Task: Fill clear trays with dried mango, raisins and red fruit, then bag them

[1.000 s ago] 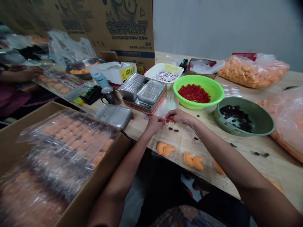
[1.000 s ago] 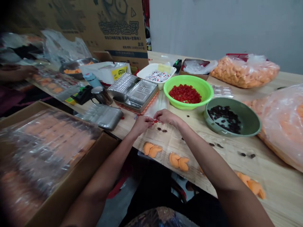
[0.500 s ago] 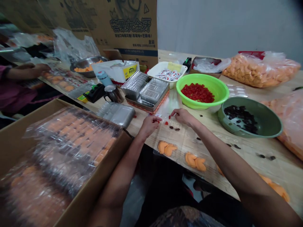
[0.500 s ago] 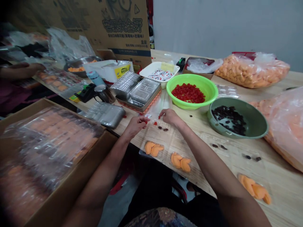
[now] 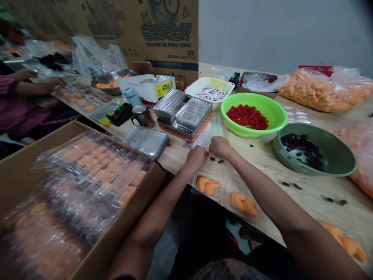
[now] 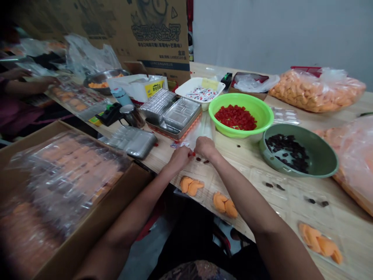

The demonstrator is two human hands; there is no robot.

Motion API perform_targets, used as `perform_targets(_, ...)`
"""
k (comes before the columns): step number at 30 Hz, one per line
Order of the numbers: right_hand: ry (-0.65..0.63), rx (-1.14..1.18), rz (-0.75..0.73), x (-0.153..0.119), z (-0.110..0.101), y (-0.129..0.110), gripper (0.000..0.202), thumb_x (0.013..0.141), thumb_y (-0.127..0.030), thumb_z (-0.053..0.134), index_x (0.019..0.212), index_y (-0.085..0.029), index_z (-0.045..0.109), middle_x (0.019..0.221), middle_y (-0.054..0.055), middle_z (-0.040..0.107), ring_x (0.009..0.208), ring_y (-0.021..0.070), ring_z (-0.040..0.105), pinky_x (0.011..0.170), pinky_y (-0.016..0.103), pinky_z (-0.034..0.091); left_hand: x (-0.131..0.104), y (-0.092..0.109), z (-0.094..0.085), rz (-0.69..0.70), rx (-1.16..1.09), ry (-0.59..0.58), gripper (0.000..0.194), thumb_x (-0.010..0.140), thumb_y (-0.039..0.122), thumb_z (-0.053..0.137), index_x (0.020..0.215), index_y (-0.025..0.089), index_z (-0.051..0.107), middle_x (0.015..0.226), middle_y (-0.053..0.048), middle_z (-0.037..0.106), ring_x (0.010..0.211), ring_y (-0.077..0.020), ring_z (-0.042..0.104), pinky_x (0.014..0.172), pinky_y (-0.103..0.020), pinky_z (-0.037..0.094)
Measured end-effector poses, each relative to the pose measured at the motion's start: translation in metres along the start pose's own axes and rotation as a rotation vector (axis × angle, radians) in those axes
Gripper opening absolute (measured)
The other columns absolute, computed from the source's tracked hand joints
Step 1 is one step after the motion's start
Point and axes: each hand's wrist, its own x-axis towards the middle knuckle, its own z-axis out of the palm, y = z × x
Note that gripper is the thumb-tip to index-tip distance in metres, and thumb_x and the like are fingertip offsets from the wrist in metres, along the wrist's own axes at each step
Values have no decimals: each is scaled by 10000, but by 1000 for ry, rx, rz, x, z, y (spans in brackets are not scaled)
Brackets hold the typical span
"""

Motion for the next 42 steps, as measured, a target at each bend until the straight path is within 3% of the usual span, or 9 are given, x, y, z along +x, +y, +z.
perform_targets(7,13,14,-157,-3,-6,9,234,849,-185,652,1051,-124,752,1011,167,759,948,233,716,706,224,476,3,2,-5,7,-22,6,210,903,161,559,923,118,764,960,-155,740,926,-253,682,826,-332,502)
perform_targets(14,41,87,-339,-28,-7,9,188,872,-172,634,1015,-167,755,999,105,763,908,213,694,772,236,477,-9,-38,-42,-160,34,312,303,957,155,458,1025,128,752,1020,-151,729,970,-247,648,889,-349,474)
perform_targets(17,85,113,-338,-32,-18,17,292,929,-135,507,1092,-150,749,1085,101,756,966,203,683,812,232,462,-15,-44,-40,-140,-67,267,251,924,182,537,1005,159,774,939,-98,745,896,-218,654,829,-308,476)
perform_targets(21,99,78,-309,-39,-24,34,355,936,-106,427,1118,-143,730,1032,84,759,901,178,683,765,220,449,-11,-29,-23,-8,-209,166,166,870,212,641,940,183,789,885,-45,754,825,-185,660,789,-275,482)
perform_targets(24,57,-48,-327,-48,-15,40,303,922,-152,487,1131,-187,704,1009,75,758,891,195,690,736,235,442,-2,-15,-14,122,-105,107,199,864,141,623,972,186,784,994,-71,756,937,-202,665,872,-295,482)
perform_targets(28,20,-140,-343,-60,2,36,318,864,-200,599,1173,-173,669,1024,153,746,899,280,705,712,295,448,5,-6,-15,137,66,55,237,879,114,574,1008,152,769,1026,-112,743,1009,-233,662,896,-314,481)
perform_targets(33,22,-161,-348,-64,10,28,394,855,-159,596,1248,-143,620,1044,202,731,977,320,701,756,330,464,-10,-5,-20,203,-38,6,230,870,127,573,936,189,785,914,-66,746,879,-207,666,822,-294,477)
perform_targets(36,33,-114,-303,-60,8,30,328,884,-214,591,1200,-148,647,1053,196,734,931,300,706,733,316,465,-18,-7,-17,168,-130,-40,212,854,135,588,888,204,786,817,-46,729,782,-196,648,732,-286,452)
perform_targets(42,83,27,-205,-56,-7,64,301,976,-206,422,1114,-152,684,1017,98,750,872,192,679,704,235,440,-12,-17,-11,-62,-524,125,132,829,252,675,864,140,735,740,-13,673,689,-146,580,637,-244,410)
